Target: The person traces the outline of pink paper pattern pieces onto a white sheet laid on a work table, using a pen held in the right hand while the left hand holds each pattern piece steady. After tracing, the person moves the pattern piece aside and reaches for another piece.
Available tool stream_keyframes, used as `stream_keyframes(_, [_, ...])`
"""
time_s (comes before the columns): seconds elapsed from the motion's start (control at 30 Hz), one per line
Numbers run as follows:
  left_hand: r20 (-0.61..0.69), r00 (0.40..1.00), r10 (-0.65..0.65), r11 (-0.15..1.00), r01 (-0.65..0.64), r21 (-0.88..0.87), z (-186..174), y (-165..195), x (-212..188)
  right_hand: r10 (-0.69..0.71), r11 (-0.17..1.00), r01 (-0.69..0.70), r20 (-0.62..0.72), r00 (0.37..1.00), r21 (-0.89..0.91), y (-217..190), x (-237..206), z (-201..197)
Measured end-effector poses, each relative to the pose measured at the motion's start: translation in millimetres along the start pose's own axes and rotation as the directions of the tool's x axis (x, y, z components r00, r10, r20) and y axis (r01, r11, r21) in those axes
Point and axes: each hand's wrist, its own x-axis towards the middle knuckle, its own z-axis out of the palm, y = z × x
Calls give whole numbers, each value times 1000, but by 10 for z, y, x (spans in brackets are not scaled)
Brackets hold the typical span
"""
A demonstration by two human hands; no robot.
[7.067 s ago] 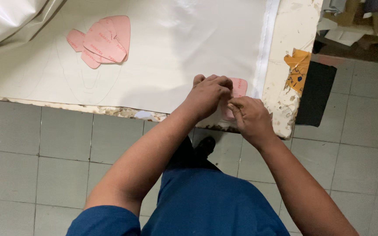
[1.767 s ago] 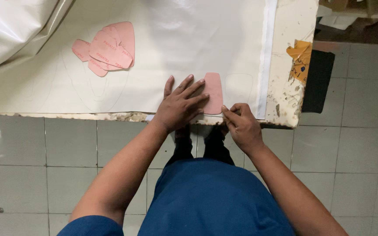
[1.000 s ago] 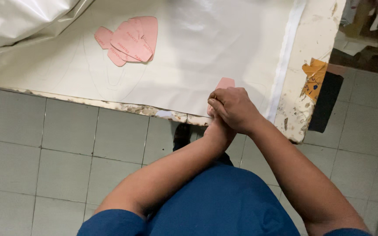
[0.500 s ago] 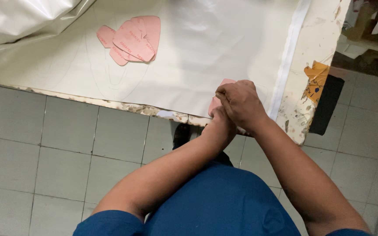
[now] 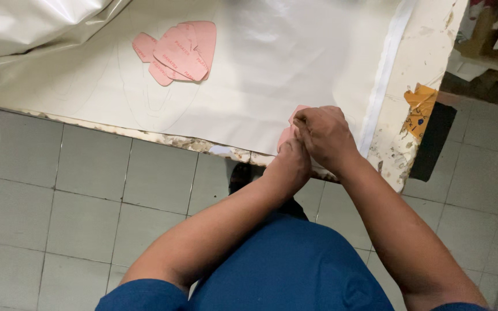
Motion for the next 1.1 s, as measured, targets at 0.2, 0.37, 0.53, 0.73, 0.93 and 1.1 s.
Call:
stream_keyframes(0.2, [4, 998, -57, 906, 54, -419, 64, -67, -5, 13, 999, -13, 5, 1000, -46, 46, 97, 82])
stream_keyframes(0.37, [132, 989, 64, 876, 7, -482, -16, -146, -2, 13, 999, -13, -6, 1000, -44, 79, 83, 91])
stream_keyframes(0.53, [-14, 991, -135, 843, 108, -527, -139, -208, 33, -33, 994, 28, -45, 998, -101, 238, 140, 45])
stream_keyframes(0.73, [67, 992, -108, 822, 127, -555, -207, -278, 85, -4, 997, -2, -77, 997, -76, 387, 166, 7])
stream_keyframes(0.93, [40, 994, -105, 815, 109, -570, -168, -299, 70, 50, 996, -56, -76, 996, -75, 388, 24, -58])
stream_keyframes(1.1, [57, 996, -74, 801, 93, -591, -79, -329, 73, 104, 992, -111, -105, 989, -55, 383, -104, -122])
